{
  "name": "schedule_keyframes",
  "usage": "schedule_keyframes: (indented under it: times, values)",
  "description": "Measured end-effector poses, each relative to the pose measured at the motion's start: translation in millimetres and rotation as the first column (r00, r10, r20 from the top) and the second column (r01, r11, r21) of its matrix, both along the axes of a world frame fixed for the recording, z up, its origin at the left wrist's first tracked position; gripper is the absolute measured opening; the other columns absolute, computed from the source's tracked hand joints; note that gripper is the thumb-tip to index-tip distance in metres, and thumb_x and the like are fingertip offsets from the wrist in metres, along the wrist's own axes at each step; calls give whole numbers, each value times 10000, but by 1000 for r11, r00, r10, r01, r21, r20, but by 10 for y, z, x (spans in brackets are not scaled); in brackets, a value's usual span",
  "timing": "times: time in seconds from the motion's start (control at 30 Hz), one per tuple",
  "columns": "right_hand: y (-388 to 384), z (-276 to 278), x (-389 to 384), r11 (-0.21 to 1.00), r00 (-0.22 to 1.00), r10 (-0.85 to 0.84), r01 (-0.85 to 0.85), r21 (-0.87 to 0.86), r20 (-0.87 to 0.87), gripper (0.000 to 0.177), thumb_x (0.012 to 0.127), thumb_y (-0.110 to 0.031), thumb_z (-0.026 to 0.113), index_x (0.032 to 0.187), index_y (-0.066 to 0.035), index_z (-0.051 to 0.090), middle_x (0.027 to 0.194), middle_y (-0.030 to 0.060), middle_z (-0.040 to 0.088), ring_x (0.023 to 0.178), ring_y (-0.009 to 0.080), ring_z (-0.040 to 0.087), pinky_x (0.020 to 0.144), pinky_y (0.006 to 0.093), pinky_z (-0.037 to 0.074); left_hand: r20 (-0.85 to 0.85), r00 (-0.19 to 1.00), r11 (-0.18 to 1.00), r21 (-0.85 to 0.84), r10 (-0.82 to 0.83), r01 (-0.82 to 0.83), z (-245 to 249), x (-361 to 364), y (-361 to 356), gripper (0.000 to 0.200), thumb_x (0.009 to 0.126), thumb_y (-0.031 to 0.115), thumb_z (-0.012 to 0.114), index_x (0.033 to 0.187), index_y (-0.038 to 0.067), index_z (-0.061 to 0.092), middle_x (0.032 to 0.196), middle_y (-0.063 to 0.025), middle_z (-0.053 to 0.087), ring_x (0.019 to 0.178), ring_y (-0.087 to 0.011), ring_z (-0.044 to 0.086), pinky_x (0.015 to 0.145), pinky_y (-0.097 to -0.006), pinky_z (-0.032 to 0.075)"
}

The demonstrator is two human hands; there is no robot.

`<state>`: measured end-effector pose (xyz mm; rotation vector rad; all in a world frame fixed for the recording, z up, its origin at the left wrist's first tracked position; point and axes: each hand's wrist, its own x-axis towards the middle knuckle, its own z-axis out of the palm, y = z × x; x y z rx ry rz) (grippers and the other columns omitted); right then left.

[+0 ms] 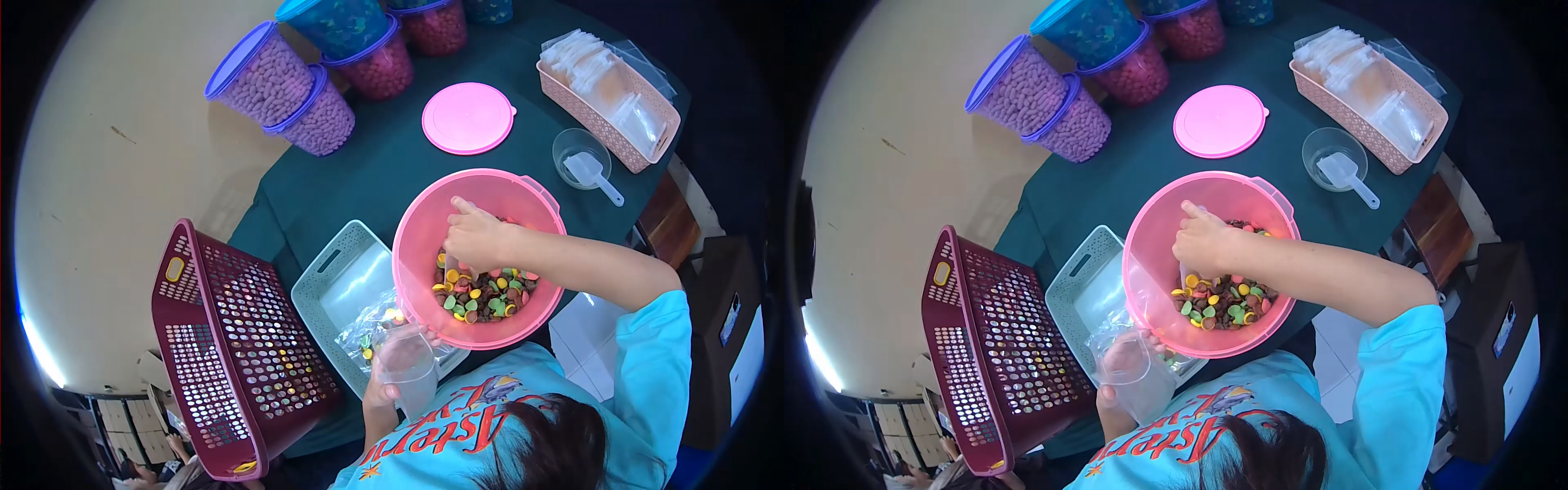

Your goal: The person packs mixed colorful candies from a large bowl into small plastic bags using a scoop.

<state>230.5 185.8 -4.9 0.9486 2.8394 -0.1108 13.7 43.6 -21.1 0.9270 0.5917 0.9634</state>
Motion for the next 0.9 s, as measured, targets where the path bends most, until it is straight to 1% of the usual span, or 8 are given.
schedule_keyframes:
  times: [0.23,0.3,0.43,0.53,0.6,0.73,0.83,0.9]
  values:
    - [67,-6,20,986,998,-57,59,-159,14,169,595,-176,613,729,-78,640,692,70,602,779,206,566,892,411,257,-34,996,997,24,79,-78,28,89,-88,977,599,618,621,1230,-53,294,1178,-162,415,1089,-265,434,951,-399,309]
    - [75,-32,27,954,998,-66,62,-295,-2,151,577,-131,577,711,-95,637,664,77,595,716,202,563,860,404,258,-121,992,993,115,31,-17,-2,68,-126,945,666,663,502,1217,-75,287,1153,-182,407,1007,-249,461,891,-377,346]
    - [21,-9,28,905,999,-15,27,-425,30,153,563,-95,539,683,-109,632,652,77,589,668,200,553,858,414,246,-64,997,995,92,42,-36,8,94,-185,936,677,640,497,1236,-72,263,1141,-181,405,1005,-244,452,897,-367,330]
    - [32,18,65,866,993,-72,108,-488,92,110,577,-134,525,639,-107,612,558,55,553,622,202,532,847,404,239,43,999,999,34,17,-18,24,129,-154,959,612,528,629,1278,-30,223,1186,-160,382,1082,-249,420,927,-372,314]
    - [53,25,71,808,991,-120,132,-575,59,116,561,-143,512,619,-98,601,563,56,554,622,213,532,803,389,265,79,994,992,94,81,-89,52,181,-132,937,618,551,556,1255,-62,246,1115,-182,411,981,-259,467,869,-380,365]
    - [62,89,66,779,985,-76,155,-608,154,193,570,-139,479,678,-64,620,650,84,582,646,220,547,723,385,361,213,975,993,82,67,-86,52,99,-114,952,599,488,617,1285,-32,211,1163,-168,401,1059,-241,438,914,-368,332]
    - [81,166,88,675,966,-159,258,-691,205,219,577,-145,479,702,-31,618,639,93,567,620,211,529,606,360,393,50,990,990,45,130,-132,43,-37,-136,888,599,442,648,1258,-30,286,1121,-152,440,1017,-231,471,894,-355,353]
    - [116,86,148,681,981,-169,186,-708,95,229,577,-152,490,705,-8,613,619,96,556,592,198,511,529,350,385,-163,939,949,145,302,-280,42,-101,-152,779,603,333,687,1212,-31,367,1071,-130,481,967,-219,503,880,-334,364]
